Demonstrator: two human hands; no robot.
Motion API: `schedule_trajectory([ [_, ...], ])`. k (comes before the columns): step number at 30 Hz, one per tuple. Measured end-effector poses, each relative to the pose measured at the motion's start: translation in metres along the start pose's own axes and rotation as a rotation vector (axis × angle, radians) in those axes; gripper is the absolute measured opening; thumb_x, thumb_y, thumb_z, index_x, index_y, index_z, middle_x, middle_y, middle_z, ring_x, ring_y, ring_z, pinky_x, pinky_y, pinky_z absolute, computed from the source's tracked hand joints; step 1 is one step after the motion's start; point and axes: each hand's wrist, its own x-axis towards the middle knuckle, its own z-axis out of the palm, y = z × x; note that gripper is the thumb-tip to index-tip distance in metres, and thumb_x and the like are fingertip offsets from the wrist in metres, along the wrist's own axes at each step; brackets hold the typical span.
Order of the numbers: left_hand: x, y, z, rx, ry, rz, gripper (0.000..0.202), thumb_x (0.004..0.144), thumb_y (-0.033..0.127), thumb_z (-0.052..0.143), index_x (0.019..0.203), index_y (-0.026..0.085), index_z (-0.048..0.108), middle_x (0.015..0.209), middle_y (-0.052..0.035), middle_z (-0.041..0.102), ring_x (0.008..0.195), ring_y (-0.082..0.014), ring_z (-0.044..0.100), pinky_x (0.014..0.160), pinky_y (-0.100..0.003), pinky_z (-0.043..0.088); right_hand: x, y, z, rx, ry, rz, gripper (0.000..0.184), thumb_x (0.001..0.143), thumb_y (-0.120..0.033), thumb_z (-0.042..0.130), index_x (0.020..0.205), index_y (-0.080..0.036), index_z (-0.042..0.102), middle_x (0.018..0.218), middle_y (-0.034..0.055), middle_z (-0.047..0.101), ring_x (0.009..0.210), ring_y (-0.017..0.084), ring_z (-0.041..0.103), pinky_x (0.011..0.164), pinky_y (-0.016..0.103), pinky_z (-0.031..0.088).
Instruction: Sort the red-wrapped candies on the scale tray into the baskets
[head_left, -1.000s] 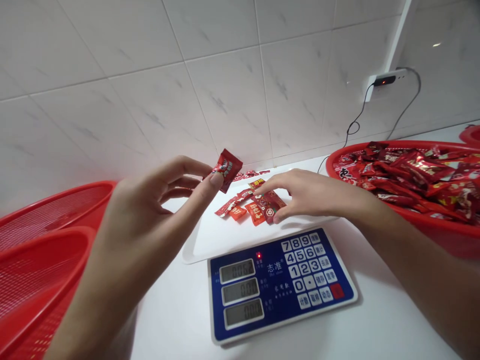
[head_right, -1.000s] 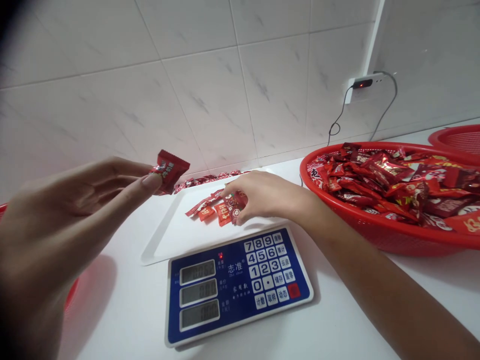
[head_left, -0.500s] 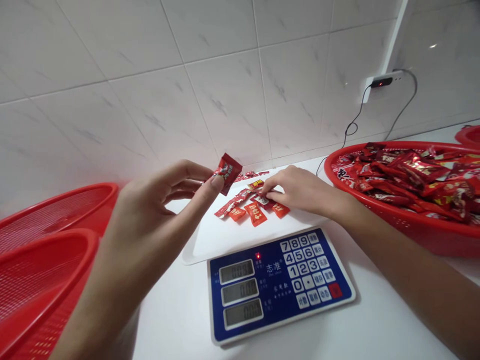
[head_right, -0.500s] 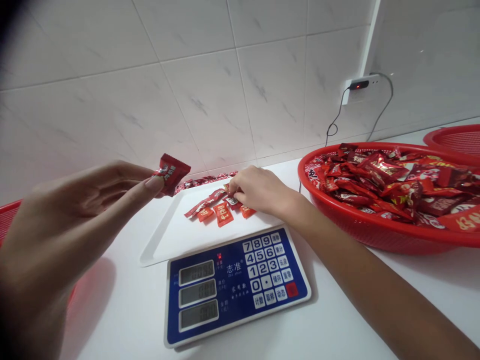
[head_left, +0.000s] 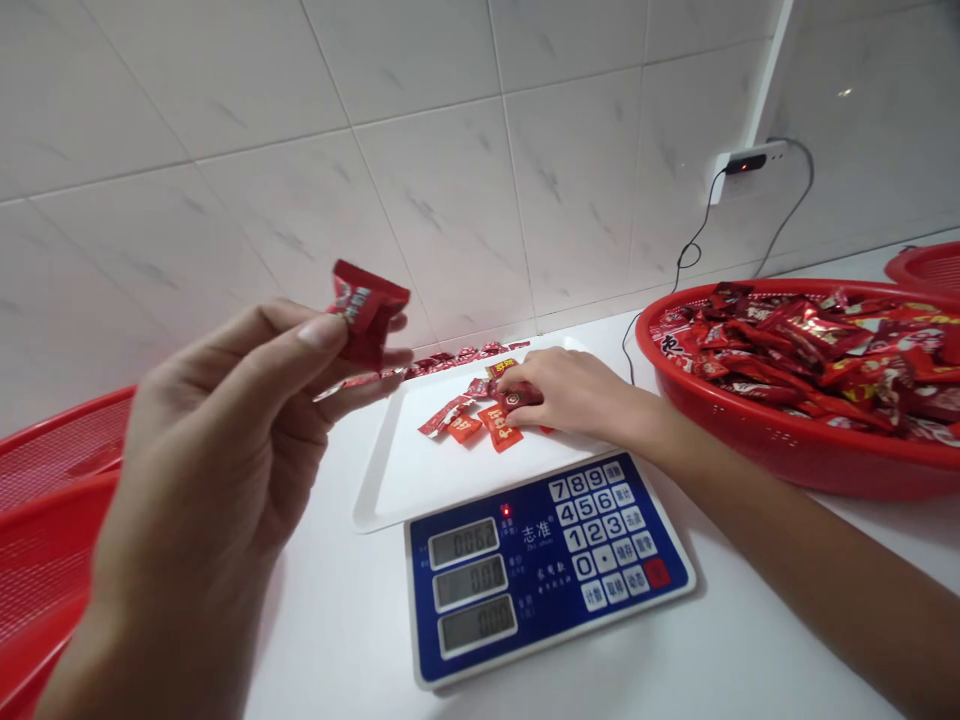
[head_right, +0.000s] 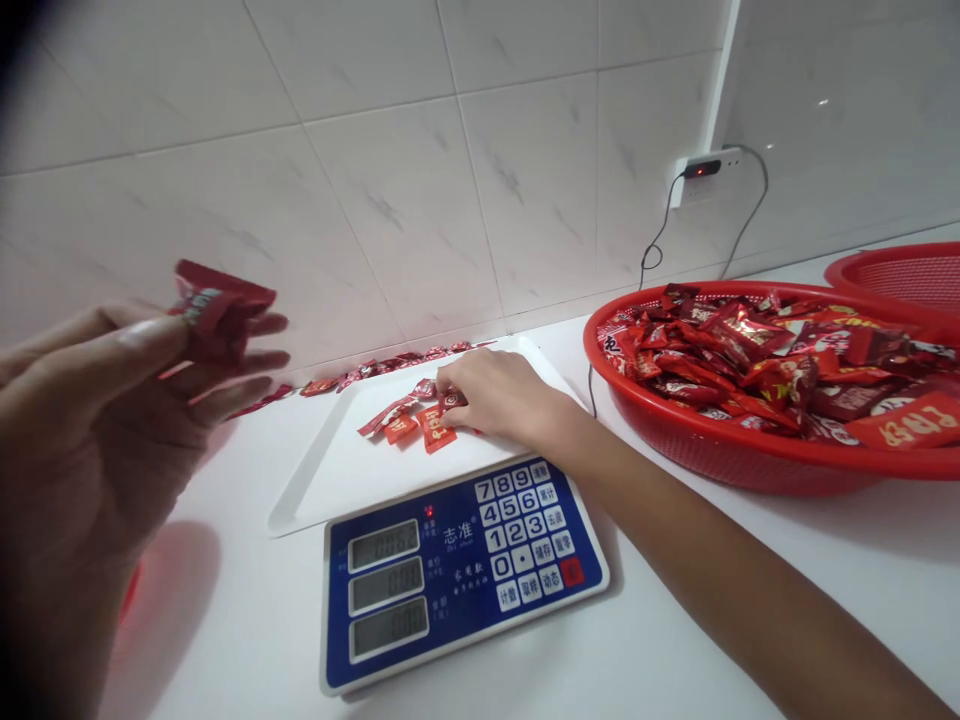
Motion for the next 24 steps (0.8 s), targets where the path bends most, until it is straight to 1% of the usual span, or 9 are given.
schedule_trajectory([
  [4, 0.005, 0.001, -0.001, -0.128, 0.104, 0.026, 0.019, 0.084, 0.010, 0.062, 0.066, 0.015, 0.062, 0.077, -0.0025, 0.074, 0.074, -0.0141, 0.073, 0.065, -0.017, 0.062, 0.003, -0.003, 0.011, -0.038, 0.016, -0.039, 0.026, 0.085, -0.034, 0.062, 0.106, -0.022, 0.073, 0.102, 0.0078, 0.068, 0.088, 0.021, 0.059, 0.065, 0.029, 0.035],
  [8, 0.005, 0.002, -0.002, -0.174, 0.114, 0.035, 0.022, 0.081, 0.008, 0.064, 0.062, 0.016, 0.058, 0.072, -0.0014, 0.073, 0.073, -0.0150, 0.072, 0.065, -0.020, 0.063, 0.000, -0.011, 0.014, 0.019, 0.004, -0.157, 0.034, 0.082, -0.035, 0.067, 0.114, -0.025, 0.071, 0.117, 0.0086, 0.064, 0.096, 0.021, 0.059, 0.069, 0.029, 0.038],
  [10, 0.005, 0.002, -0.002, -0.173, 0.094, 0.038, 0.021, 0.082, 0.009, 0.063, 0.063, 0.016, 0.059, 0.071, -0.0009, 0.072, 0.069, -0.0144, 0.072, 0.065, -0.020, 0.063, -0.001, -0.013, 0.015, 0.060, -0.069, -0.185, 0.029, 0.081, -0.032, 0.067, 0.107, -0.021, 0.072, 0.113, 0.0086, 0.066, 0.093, 0.020, 0.060, 0.069, 0.028, 0.038],
  [12, 0.006, 0.001, -0.002, -0.165, 0.075, 0.047, 0.020, 0.082, 0.009, 0.062, 0.063, 0.016, 0.060, 0.070, -0.0005, 0.072, 0.064, -0.0137, 0.072, 0.063, -0.020, 0.063, 0.000, -0.015, 0.017, 0.090, -0.127, -0.194, 0.020, 0.082, -0.027, 0.064, 0.097, -0.018, 0.074, 0.100, 0.0077, 0.069, 0.085, 0.018, 0.060, 0.067, 0.028, 0.038],
  [14, 0.006, 0.000, -0.002, -0.159, 0.060, 0.064, 0.021, 0.081, 0.009, 0.061, 0.062, 0.016, 0.060, 0.068, -0.0004, 0.071, 0.062, -0.0138, 0.071, 0.062, -0.020, 0.062, 0.001, -0.015, 0.016, 0.107, -0.130, -0.210, 0.016, 0.084, -0.022, 0.060, 0.091, -0.017, 0.074, 0.091, 0.0062, 0.071, 0.080, 0.016, 0.059, 0.067, 0.028, 0.037],
  [17, 0.006, 0.000, -0.001, -0.139, 0.050, 0.072, 0.021, 0.081, 0.009, 0.061, 0.061, 0.016, 0.059, 0.070, -0.0013, 0.073, 0.063, -0.0138, 0.071, 0.063, -0.021, 0.062, 0.001, -0.015, 0.008, 0.139, -0.028, -0.209, 0.020, 0.089, -0.019, 0.054, 0.087, -0.015, 0.073, 0.088, 0.0058, 0.071, 0.077, 0.015, 0.058, 0.067, 0.028, 0.036],
  [19, 0.005, 0.000, 0.000, -0.117, 0.052, 0.069, 0.021, 0.081, 0.010, 0.061, 0.061, 0.016, 0.059, 0.072, -0.0019, 0.073, 0.064, -0.0141, 0.071, 0.063, -0.021, 0.062, -0.001, -0.015, -0.001, 0.228, 0.107, -0.183, 0.020, 0.091, -0.020, 0.054, 0.088, -0.014, 0.073, 0.081, 0.0044, 0.070, 0.069, 0.012, 0.056, 0.064, 0.027, 0.035],
  [22, 0.002, 0.001, 0.001, -0.082, 0.053, 0.077, 0.019, 0.082, 0.012, 0.062, 0.064, 0.016, 0.060, 0.076, -0.0025, 0.074, 0.067, -0.0149, 0.072, 0.064, -0.022, 0.062, -0.007, -0.013, -0.019, 0.427, 0.381, -0.093, 0.017, 0.092, -0.019, 0.054, 0.092, -0.014, 0.070, 0.070, 0.0007, 0.062, 0.059, 0.009, 0.050, 0.058, 0.025, 0.035],
  [24, 0.000, 0.000, 0.002, -0.041, 0.035, 0.061, 0.014, 0.083, 0.016, 0.066, 0.069, 0.016, 0.065, 0.078, -0.0032, 0.074, 0.070, -0.0149, 0.071, 0.067, -0.023, 0.062, -0.010, -0.011, -0.028, 0.581, 0.447, -0.001, 0.018, 0.093, -0.019, 0.050, 0.097, -0.014, 0.067, 0.063, -0.0021, 0.054, 0.053, 0.008, 0.043, 0.054, 0.023, 0.033],
])
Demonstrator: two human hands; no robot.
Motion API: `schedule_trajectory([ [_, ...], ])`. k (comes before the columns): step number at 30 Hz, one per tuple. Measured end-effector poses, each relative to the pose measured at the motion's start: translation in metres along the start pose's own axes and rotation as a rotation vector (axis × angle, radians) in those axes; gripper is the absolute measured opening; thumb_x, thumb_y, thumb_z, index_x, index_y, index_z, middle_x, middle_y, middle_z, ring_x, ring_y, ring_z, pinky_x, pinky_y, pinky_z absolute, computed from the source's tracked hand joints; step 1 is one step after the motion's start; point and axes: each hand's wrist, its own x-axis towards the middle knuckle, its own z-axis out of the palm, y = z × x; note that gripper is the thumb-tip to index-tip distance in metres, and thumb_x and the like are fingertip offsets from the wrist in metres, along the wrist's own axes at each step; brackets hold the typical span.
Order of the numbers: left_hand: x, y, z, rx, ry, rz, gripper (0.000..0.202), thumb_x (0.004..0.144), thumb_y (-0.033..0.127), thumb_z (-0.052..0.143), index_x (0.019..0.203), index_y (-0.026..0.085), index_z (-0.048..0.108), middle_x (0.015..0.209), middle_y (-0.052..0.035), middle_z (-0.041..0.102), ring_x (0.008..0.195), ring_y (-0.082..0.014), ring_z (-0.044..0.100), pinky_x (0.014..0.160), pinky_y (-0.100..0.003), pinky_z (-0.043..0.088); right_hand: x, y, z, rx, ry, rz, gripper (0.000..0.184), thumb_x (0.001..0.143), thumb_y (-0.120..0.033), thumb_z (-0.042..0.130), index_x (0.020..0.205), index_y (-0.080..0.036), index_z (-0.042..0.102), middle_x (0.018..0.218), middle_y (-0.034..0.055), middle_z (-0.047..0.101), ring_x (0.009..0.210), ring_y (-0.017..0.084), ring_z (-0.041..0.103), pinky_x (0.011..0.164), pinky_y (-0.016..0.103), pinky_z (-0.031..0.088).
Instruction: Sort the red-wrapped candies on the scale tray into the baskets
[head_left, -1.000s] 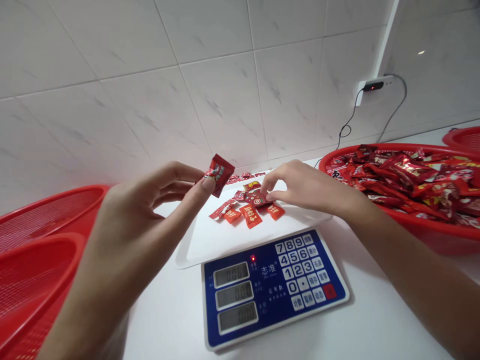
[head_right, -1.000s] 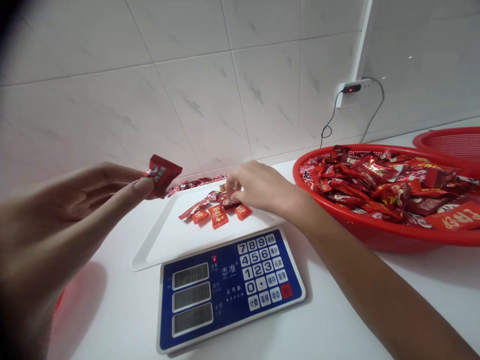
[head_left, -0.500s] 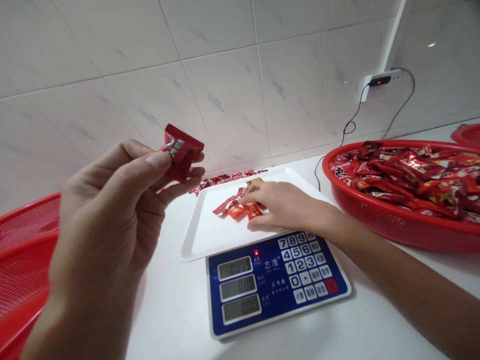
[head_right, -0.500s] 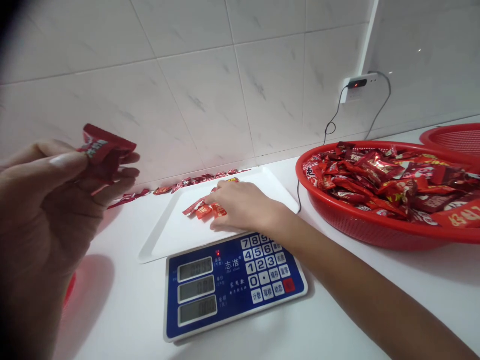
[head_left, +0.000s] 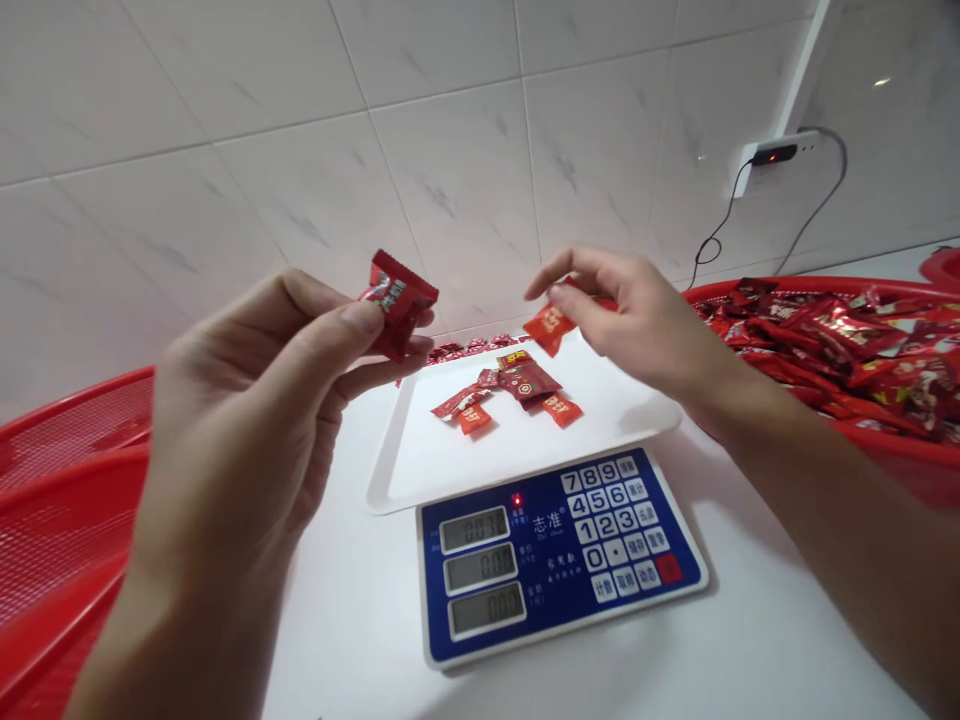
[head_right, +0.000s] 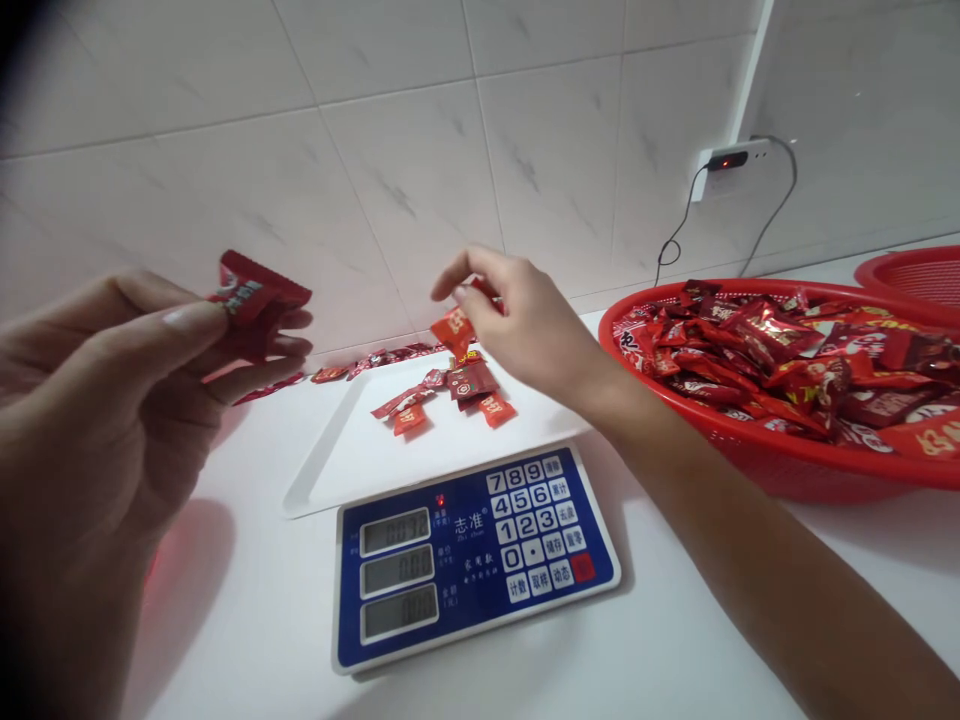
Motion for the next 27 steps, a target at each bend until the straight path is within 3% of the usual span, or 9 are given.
schedule_trajectory([
  [3, -0.003, -0.001, 0.002, 0.126, -0.145, -0.075, 0.006, 0.083, 0.023, 0.071, 0.082, 0.017, 0.074, 0.083, -0.0038, 0.074, 0.076, -0.0146, 0.070, 0.069, -0.020, 0.059, -0.001, -0.003, -0.007, 0.250, -0.193, 0.176, 0.023, 0.097, -0.030, 0.050, 0.106, -0.017, 0.066, 0.057, -0.0052, 0.044, 0.046, 0.006, 0.035, 0.046, 0.021, 0.028],
  [5, -0.005, -0.002, 0.004, 0.214, -0.274, -0.094, 0.009, 0.084, 0.028, 0.071, 0.086, 0.020, 0.075, 0.083, -0.0029, 0.074, 0.077, -0.0146, 0.070, 0.067, -0.019, 0.057, -0.002, -0.006, -0.006, 0.376, -0.371, 0.216, 0.031, 0.095, -0.043, 0.053, 0.105, -0.017, 0.066, 0.058, -0.0045, 0.047, 0.046, 0.006, 0.037, 0.044, 0.021, 0.027],
  [7, -0.008, -0.001, 0.007, 0.294, -0.363, -0.078, 0.013, 0.085, 0.033, 0.069, 0.084, 0.021, 0.074, 0.079, -0.0021, 0.074, 0.075, -0.0156, 0.070, 0.062, -0.019, 0.056, -0.005, -0.009, -0.003, 0.435, -0.437, 0.212, 0.036, 0.090, -0.052, 0.058, 0.099, -0.017, 0.066, 0.063, -0.0020, 0.056, 0.049, 0.007, 0.043, 0.043, 0.020, 0.029],
  [12, -0.012, 0.002, 0.012, 0.461, -0.400, 0.005, 0.013, 0.084, 0.035, 0.069, 0.080, 0.023, 0.073, 0.074, 0.0005, 0.072, 0.067, -0.0150, 0.067, 0.054, -0.019, 0.052, -0.008, -0.013, 0.006, 0.493, -0.396, 0.185, 0.028, 0.081, -0.045, 0.071, 0.086, -0.019, 0.061, 0.078, 0.0016, 0.068, 0.058, 0.009, 0.055, 0.045, 0.020, 0.036],
  [18, -0.014, 0.003, 0.013, 0.477, -0.399, 0.040, 0.009, 0.083, 0.032, 0.070, 0.078, 0.025, 0.072, 0.068, 0.0038, 0.068, 0.062, -0.0120, 0.064, 0.058, -0.018, 0.052, -0.008, -0.013, 0.005, 0.468, -0.396, 0.183, 0.026, 0.080, -0.041, 0.073, 0.083, -0.019, 0.061, 0.075, 0.0019, 0.067, 0.061, 0.011, 0.058, 0.046, 0.020, 0.038],
  [27, -0.013, 0.001, 0.016, 0.478, -0.406, 0.031, 0.013, 0.084, 0.036, 0.069, 0.078, 0.024, 0.071, 0.070, 0.0009, 0.069, 0.062, -0.0150, 0.064, 0.060, -0.024, 0.055, -0.008, -0.014, 0.005, 0.383, -0.368, 0.193, 0.029, 0.079, -0.045, 0.074, 0.082, -0.020, 0.060, 0.073, 0.0021, 0.066, 0.061, 0.012, 0.059, 0.046, 0.022, 0.041],
])
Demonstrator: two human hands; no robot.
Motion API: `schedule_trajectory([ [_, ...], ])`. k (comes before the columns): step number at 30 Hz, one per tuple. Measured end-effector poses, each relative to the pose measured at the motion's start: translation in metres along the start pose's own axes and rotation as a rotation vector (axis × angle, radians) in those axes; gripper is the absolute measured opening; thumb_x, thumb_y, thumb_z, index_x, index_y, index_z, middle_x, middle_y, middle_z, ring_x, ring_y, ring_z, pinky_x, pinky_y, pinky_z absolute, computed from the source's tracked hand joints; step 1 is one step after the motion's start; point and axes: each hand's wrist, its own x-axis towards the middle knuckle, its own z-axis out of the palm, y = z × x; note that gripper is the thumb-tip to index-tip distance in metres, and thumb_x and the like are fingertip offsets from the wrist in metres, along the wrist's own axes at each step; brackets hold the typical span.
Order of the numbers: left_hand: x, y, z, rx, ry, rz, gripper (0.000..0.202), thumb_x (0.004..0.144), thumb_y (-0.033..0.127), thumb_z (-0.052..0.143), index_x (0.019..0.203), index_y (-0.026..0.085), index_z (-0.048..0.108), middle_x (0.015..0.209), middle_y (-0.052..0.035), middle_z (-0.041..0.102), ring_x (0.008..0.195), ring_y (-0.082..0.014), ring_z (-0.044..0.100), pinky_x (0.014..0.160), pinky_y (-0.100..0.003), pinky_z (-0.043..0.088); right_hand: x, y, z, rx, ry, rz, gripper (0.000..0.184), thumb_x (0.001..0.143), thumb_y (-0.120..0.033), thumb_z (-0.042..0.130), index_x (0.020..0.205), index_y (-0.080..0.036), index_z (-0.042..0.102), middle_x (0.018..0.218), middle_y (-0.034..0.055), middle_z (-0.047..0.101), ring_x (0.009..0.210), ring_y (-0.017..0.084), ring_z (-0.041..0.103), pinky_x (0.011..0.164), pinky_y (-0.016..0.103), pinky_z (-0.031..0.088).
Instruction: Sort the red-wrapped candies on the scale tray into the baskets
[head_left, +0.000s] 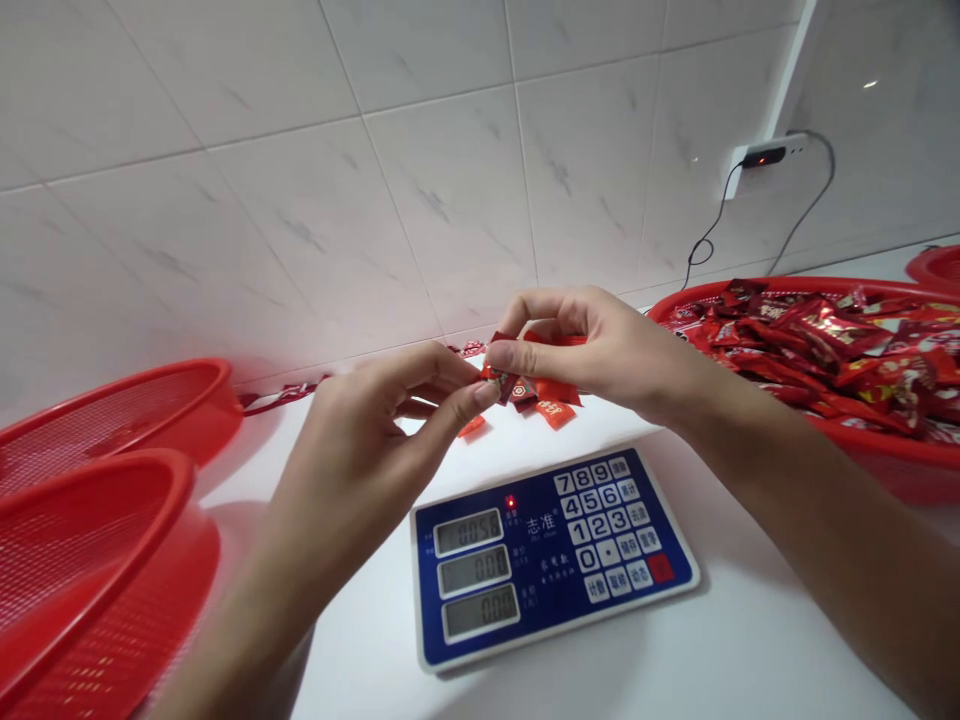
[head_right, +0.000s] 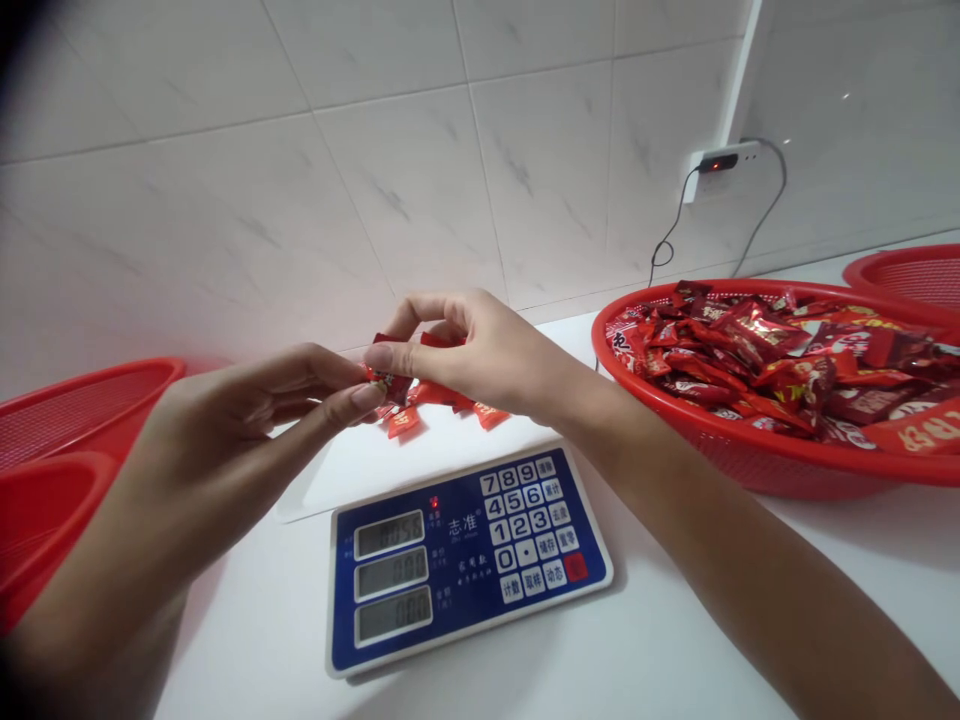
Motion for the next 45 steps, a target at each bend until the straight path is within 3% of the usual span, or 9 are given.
schedule_trajectory([
  [10, 0.004, -0.013, -0.005, 0.109, 0.038, -0.067, 0.015, 0.085, 0.037, 0.067, 0.085, 0.024, 0.073, 0.076, -0.0008, 0.072, 0.067, -0.0153, 0.066, 0.056, -0.022, 0.052, 0.008, 0.013, -0.006, -0.184, 0.183, -0.017, 0.020, 0.082, -0.035, 0.069, 0.078, -0.017, 0.063, 0.066, -0.0002, 0.064, 0.053, 0.008, 0.054, 0.049, 0.021, 0.040],
  [17, 0.002, -0.012, -0.010, 0.097, 0.039, -0.073, 0.015, 0.085, 0.037, 0.067, 0.085, 0.024, 0.074, 0.077, 0.0000, 0.073, 0.066, -0.0139, 0.066, 0.055, -0.019, 0.050, 0.011, 0.025, 0.003, -0.241, 0.076, 0.035, 0.014, 0.084, -0.032, 0.064, 0.085, -0.017, 0.064, 0.073, 0.0033, 0.068, 0.063, 0.013, 0.064, 0.056, 0.024, 0.046],
  [24, 0.001, -0.009, -0.008, 0.113, 0.038, -0.063, 0.016, 0.087, 0.034, 0.065, 0.092, 0.023, 0.075, 0.076, -0.0008, 0.073, 0.064, -0.0143, 0.065, 0.052, -0.020, 0.048, 0.011, 0.025, 0.004, -0.269, 0.095, 0.009, 0.017, 0.083, -0.034, 0.064, 0.086, -0.018, 0.065, 0.072, 0.0027, 0.068, 0.062, 0.013, 0.063, 0.055, 0.025, 0.045],
  [31, 0.001, -0.008, -0.008, 0.114, 0.032, -0.070, 0.015, 0.086, 0.033, 0.064, 0.081, 0.022, 0.072, 0.074, -0.0002, 0.073, 0.064, -0.0134, 0.064, 0.052, -0.020, 0.047, 0.016, 0.036, 0.004, -0.490, 0.098, -0.002, 0.021, 0.083, -0.038, 0.063, 0.088, -0.020, 0.073, 0.079, 0.0027, 0.069, 0.071, 0.014, 0.061, 0.066, 0.029, 0.042],
  [36, 0.002, -0.010, -0.008, 0.119, 0.034, -0.071, 0.016, 0.086, 0.036, 0.064, 0.084, 0.023, 0.073, 0.075, -0.0002, 0.072, 0.064, -0.0139, 0.064, 0.051, -0.021, 0.046, 0.012, 0.025, -0.006, -0.509, 0.195, -0.005, 0.025, 0.084, -0.039, 0.063, 0.096, -0.021, 0.073, 0.069, 0.0005, 0.061, 0.062, 0.012, 0.052, 0.061, 0.028, 0.038],
  [40, 0.002, -0.011, -0.008, 0.126, 0.034, -0.079, 0.016, 0.087, 0.037, 0.064, 0.085, 0.023, 0.072, 0.076, 0.0001, 0.072, 0.065, -0.0135, 0.064, 0.051, -0.020, 0.046, 0.004, 0.007, -0.014, -0.478, 0.294, -0.032, 0.027, 0.085, -0.044, 0.064, 0.091, -0.019, 0.073, 0.065, 0.0000, 0.055, 0.059, 0.011, 0.047, 0.059, 0.027, 0.035],
  [45, 0.002, -0.010, -0.006, 0.129, 0.031, -0.087, 0.016, 0.086, 0.037, 0.065, 0.084, 0.023, 0.072, 0.076, 0.0010, 0.072, 0.066, -0.0127, 0.064, 0.052, -0.019, 0.046, -0.001, -0.001, -0.015, -0.466, 0.295, -0.049, 0.023, 0.085, -0.040, 0.065, 0.089, -0.018, 0.072, 0.060, -0.0012, 0.051, 0.056, 0.010, 0.045, 0.055, 0.027, 0.033],
])
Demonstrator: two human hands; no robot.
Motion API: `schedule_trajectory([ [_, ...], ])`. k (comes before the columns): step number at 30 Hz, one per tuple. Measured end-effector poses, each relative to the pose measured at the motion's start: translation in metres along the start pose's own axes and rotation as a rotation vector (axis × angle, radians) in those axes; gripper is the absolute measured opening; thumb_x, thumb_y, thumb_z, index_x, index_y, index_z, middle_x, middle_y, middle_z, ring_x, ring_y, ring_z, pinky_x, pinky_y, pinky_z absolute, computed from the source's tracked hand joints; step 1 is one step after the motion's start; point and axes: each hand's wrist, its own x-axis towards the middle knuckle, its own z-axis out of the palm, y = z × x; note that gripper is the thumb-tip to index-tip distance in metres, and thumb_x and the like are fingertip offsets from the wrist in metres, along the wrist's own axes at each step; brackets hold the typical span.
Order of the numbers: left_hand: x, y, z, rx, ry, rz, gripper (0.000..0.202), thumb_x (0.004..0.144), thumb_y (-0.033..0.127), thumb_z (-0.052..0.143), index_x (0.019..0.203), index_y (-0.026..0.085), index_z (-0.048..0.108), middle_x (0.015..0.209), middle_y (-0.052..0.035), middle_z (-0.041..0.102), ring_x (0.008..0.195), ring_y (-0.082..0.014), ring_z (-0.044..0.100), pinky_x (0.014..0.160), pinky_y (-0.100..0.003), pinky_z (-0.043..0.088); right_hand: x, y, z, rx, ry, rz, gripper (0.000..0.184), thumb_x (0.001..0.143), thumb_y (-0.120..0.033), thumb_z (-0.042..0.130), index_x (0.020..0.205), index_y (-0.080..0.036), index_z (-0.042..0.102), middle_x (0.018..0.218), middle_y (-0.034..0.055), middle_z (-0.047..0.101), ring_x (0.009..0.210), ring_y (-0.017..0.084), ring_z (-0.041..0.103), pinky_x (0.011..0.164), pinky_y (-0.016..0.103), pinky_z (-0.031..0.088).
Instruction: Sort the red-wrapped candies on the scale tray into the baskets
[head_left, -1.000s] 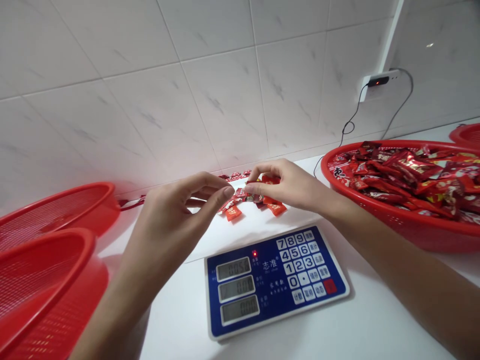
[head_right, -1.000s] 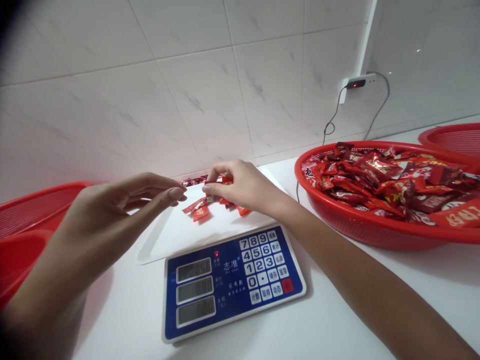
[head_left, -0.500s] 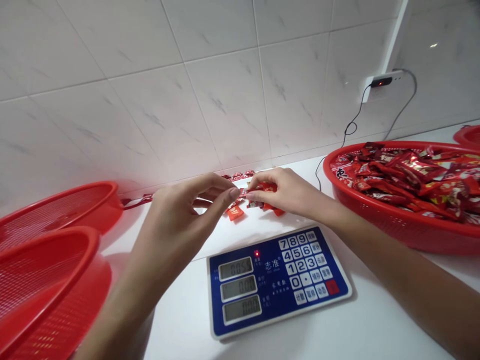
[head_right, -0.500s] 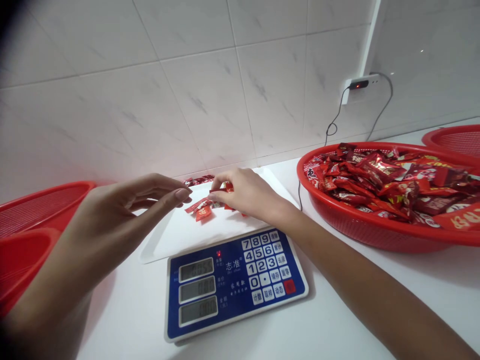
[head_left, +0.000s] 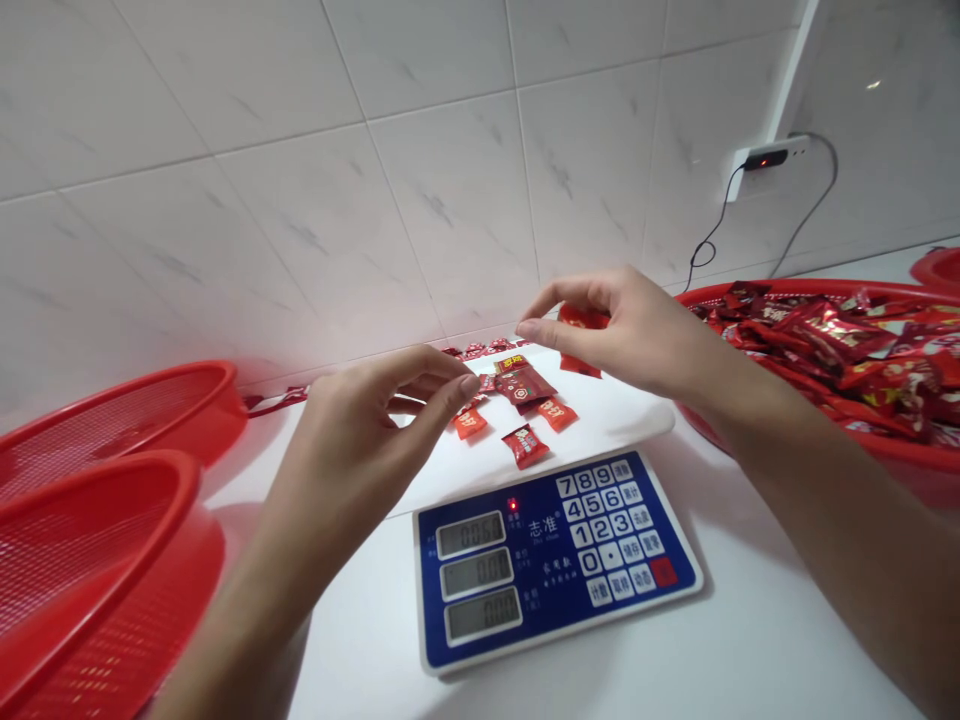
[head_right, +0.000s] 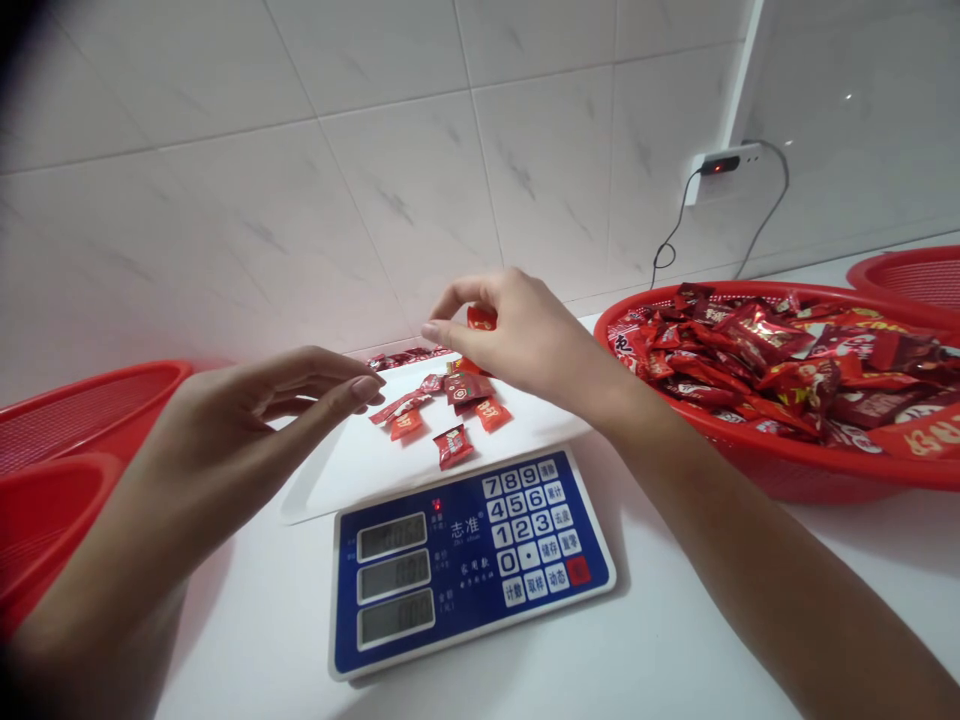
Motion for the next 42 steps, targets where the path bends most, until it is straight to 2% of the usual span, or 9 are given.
schedule_trajectory([
  [5, -0.001, 0.001, 0.000, 0.008, -0.005, -0.015, 0.014, 0.087, 0.036, 0.065, 0.085, 0.024, 0.072, 0.075, 0.0038, 0.071, 0.065, -0.0100, 0.062, 0.053, -0.017, 0.046, 0.001, 0.001, 0.004, -0.020, -0.033, -0.011, 0.019, 0.087, -0.036, 0.064, 0.088, -0.018, 0.073, 0.056, -0.0026, 0.050, 0.053, 0.009, 0.043, 0.054, 0.027, 0.030],
  [15, 0.000, 0.000, 0.001, 0.009, -0.008, 0.000, 0.012, 0.087, 0.035, 0.066, 0.085, 0.025, 0.072, 0.076, 0.0047, 0.072, 0.067, -0.0093, 0.063, 0.055, -0.016, 0.046, 0.002, 0.003, 0.003, -0.029, -0.040, -0.014, 0.021, 0.086, -0.037, 0.064, 0.087, -0.019, 0.073, 0.058, -0.0017, 0.052, 0.053, 0.009, 0.044, 0.054, 0.027, 0.031],
  [26, 0.000, -0.001, 0.001, 0.018, -0.018, 0.042, 0.013, 0.088, 0.035, 0.065, 0.084, 0.025, 0.072, 0.074, 0.0040, 0.071, 0.067, -0.0111, 0.063, 0.056, -0.019, 0.048, 0.002, 0.003, 0.005, -0.026, -0.054, 0.019, 0.024, 0.086, -0.040, 0.062, 0.088, -0.019, 0.072, 0.063, -0.0006, 0.055, 0.059, 0.011, 0.047, 0.057, 0.027, 0.032],
  [29, 0.001, -0.006, 0.008, 0.079, -0.107, 0.106, 0.013, 0.090, 0.031, 0.062, 0.087, 0.025, 0.073, 0.081, 0.0028, 0.074, 0.071, -0.0132, 0.066, 0.062, -0.022, 0.051, 0.005, 0.008, 0.008, 0.003, -0.096, 0.035, 0.025, 0.089, -0.039, 0.058, 0.091, -0.018, 0.072, 0.070, 0.0010, 0.059, 0.064, 0.012, 0.051, 0.060, 0.027, 0.034],
  [32, 0.000, -0.012, 0.020, 0.153, -0.362, 0.273, 0.020, 0.094, 0.023, 0.055, 0.099, 0.029, 0.074, 0.103, 0.0018, 0.073, 0.091, -0.0158, 0.066, 0.079, -0.027, 0.053, 0.008, 0.015, 0.009, 0.020, -0.168, 0.070, 0.024, 0.089, -0.029, 0.052, 0.100, -0.018, 0.070, 0.076, 0.0014, 0.061, 0.066, 0.012, 0.051, 0.060, 0.027, 0.034],
  [34, -0.001, -0.016, 0.028, 0.190, -0.482, 0.330, 0.027, 0.097, 0.020, 0.050, 0.106, 0.031, 0.073, 0.111, 0.0010, 0.070, 0.101, -0.0170, 0.063, 0.086, -0.030, 0.051, 0.009, 0.019, 0.008, 0.013, -0.159, 0.084, 0.025, 0.088, -0.025, 0.050, 0.104, -0.019, 0.070, 0.077, 0.0011, 0.060, 0.065, 0.012, 0.049, 0.058, 0.027, 0.032],
  [36, -0.001, -0.019, 0.032, 0.216, -0.509, 0.319, 0.030, 0.098, 0.017, 0.048, 0.110, 0.031, 0.072, 0.114, 0.0000, 0.069, 0.106, -0.0180, 0.061, 0.088, -0.032, 0.051, 0.010, 0.022, 0.006, 0.011, -0.139, 0.076, 0.026, 0.088, -0.026, 0.050, 0.104, -0.020, 0.070, 0.077, 0.0013, 0.060, 0.064, 0.012, 0.048, 0.058, 0.027, 0.032],
  [42, 0.002, -0.027, 0.032, 0.232, -0.467, 0.280, 0.034, 0.095, 0.010, 0.048, 0.115, 0.027, 0.069, 0.117, 0.0008, 0.070, 0.112, -0.0184, 0.059, 0.094, -0.033, 0.048, 0.010, 0.019, 0.002, 0.003, -0.118, 0.084, 0.026, 0.086, -0.029, 0.053, 0.104, -0.020, 0.069, 0.074, 0.0019, 0.059, 0.064, 0.013, 0.048, 0.060, 0.028, 0.033],
])
